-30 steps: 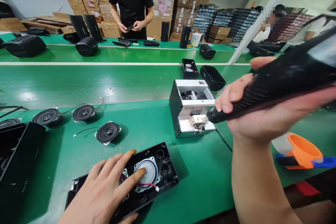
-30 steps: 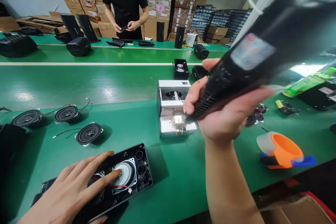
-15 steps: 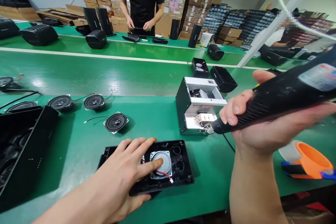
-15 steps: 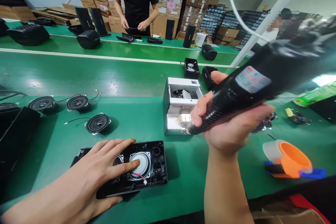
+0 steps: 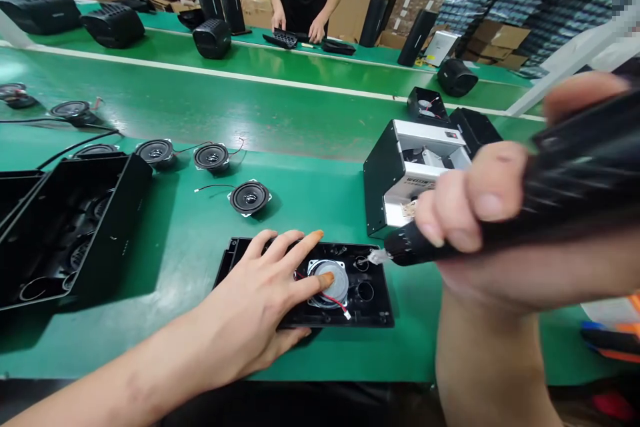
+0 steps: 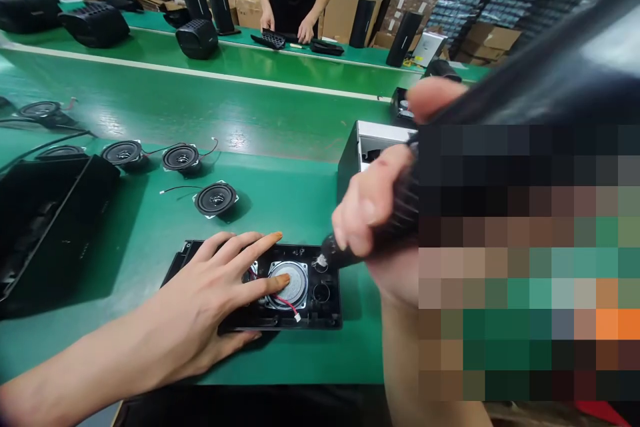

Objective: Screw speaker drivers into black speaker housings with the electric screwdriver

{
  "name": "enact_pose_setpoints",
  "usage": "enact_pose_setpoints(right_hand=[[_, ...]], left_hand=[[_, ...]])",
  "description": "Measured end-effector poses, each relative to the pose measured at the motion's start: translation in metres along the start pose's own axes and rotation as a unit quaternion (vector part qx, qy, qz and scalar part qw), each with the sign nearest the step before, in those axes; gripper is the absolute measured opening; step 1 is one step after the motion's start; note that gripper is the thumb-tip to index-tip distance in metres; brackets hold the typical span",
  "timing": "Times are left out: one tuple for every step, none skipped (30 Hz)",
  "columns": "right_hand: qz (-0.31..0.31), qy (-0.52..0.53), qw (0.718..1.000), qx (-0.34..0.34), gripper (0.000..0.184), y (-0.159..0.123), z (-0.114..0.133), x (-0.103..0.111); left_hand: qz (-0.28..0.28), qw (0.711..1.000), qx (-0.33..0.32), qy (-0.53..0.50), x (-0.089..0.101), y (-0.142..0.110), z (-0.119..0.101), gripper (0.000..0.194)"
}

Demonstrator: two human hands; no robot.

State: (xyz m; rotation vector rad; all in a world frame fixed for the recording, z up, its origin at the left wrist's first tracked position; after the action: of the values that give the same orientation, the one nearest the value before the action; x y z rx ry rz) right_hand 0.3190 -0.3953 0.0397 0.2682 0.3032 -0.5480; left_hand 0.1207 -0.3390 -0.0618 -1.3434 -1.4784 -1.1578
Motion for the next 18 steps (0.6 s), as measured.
enact_pose_setpoints(right_hand=[[0.015,0.016,1.0,0.012,0.046,0.002,-0.005,-0.008],[0.029,0.034,0.999,0.023,0.049,0.003,-0.01,-0.014],[0.039,0.049,0.998,0.031,0.052,0.004,-0.017,-0.018],[0.046,0.059,0.997,0.035,0.055,0.005,-0.023,-0.02],[0.048,0.063,0.996,0.038,0.057,0.006,-0.029,-0.021],[0.049,0.066,0.996,0.045,0.059,0.006,-0.034,-0.021],[0.049,0.071,0.995,0.054,0.061,0.006,-0.037,-0.021],[0.048,0.072,0.995,0.057,0.062,0.006,-0.039,-0.021],[0.048,0.07,0.995,0.056,0.062,0.006,-0.042,-0.02],[0.048,0.069,0.995,0.055,0.063,0.005,-0.043,-0.02],[0.047,0.067,0.995,0.054,0.063,0.005,-0.044,-0.02],[0.045,0.065,0.995,0.052,0.063,0.005,-0.046,-0.02],[0.044,0.064,0.996,0.05,0.063,0.005,-0.047,-0.02],[0.042,0.063,0.996,0.047,0.063,0.005,-0.048,-0.019],[0.041,0.062,0.996,0.045,0.063,0.006,-0.05,-0.019],[0.042,0.062,0.996,0.043,0.063,0.006,-0.051,-0.019],[0.043,0.061,0.996,0.041,0.064,0.006,-0.053,-0.019],[0.046,0.061,0.996,0.04,0.065,0.006,-0.054,-0.019]], left_hand=[[-0.001,1.0,0.0,0.0,0.0,0.0,0.0,0.057],[-0.002,1.0,0.0,0.001,0.0,0.0,0.0,0.057],[-0.002,1.0,0.0,0.001,0.0,0.0,0.0,0.057],[-0.001,1.0,0.0,0.0,0.0,0.0,0.0,0.057],[-0.001,1.0,-0.001,0.0,0.0,0.0,0.0,0.057],[-0.001,1.0,-0.001,0.001,0.0,0.0,0.0,0.057],[-0.002,1.0,-0.001,0.002,0.001,0.0,0.0,0.056],[-0.001,1.0,-0.001,0.003,0.001,0.0,0.0,0.056],[0.0,1.0,-0.002,0.003,0.001,0.0,0.0,0.056],[0.0,1.0,-0.003,0.002,0.001,0.0,0.0,0.055],[-0.001,1.0,-0.004,0.002,0.001,0.0,0.0,0.055],[-0.003,1.0,-0.005,0.001,0.001,0.0,0.0,0.055],[-0.006,1.0,-0.006,0.001,0.002,0.0,0.0,0.055],[-0.01,1.0,-0.007,0.002,0.002,0.001,0.0,0.055],[-0.014,1.0,-0.007,0.003,0.003,0.001,0.0,0.055],[-0.016,1.0,-0.006,0.004,0.003,0.002,0.0,0.055],[-0.017,1.0,-0.007,0.005,0.003,0.002,0.0,0.055],[-0.017,1.0,-0.005,0.005,0.003,0.002,0.0,0.055]])
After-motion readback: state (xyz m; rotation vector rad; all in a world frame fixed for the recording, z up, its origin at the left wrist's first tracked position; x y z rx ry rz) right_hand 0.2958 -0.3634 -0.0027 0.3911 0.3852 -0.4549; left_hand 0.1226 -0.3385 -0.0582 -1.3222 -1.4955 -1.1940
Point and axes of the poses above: each hand's wrist, its own y-axis towards the middle knuckle, its own x-axis out of the back of the hand, z = x × y, the point moved 7 cm from there along y, towards the middle knuckle, and after that the axes turned 11 degrees about -x, right-handed, at the moved point
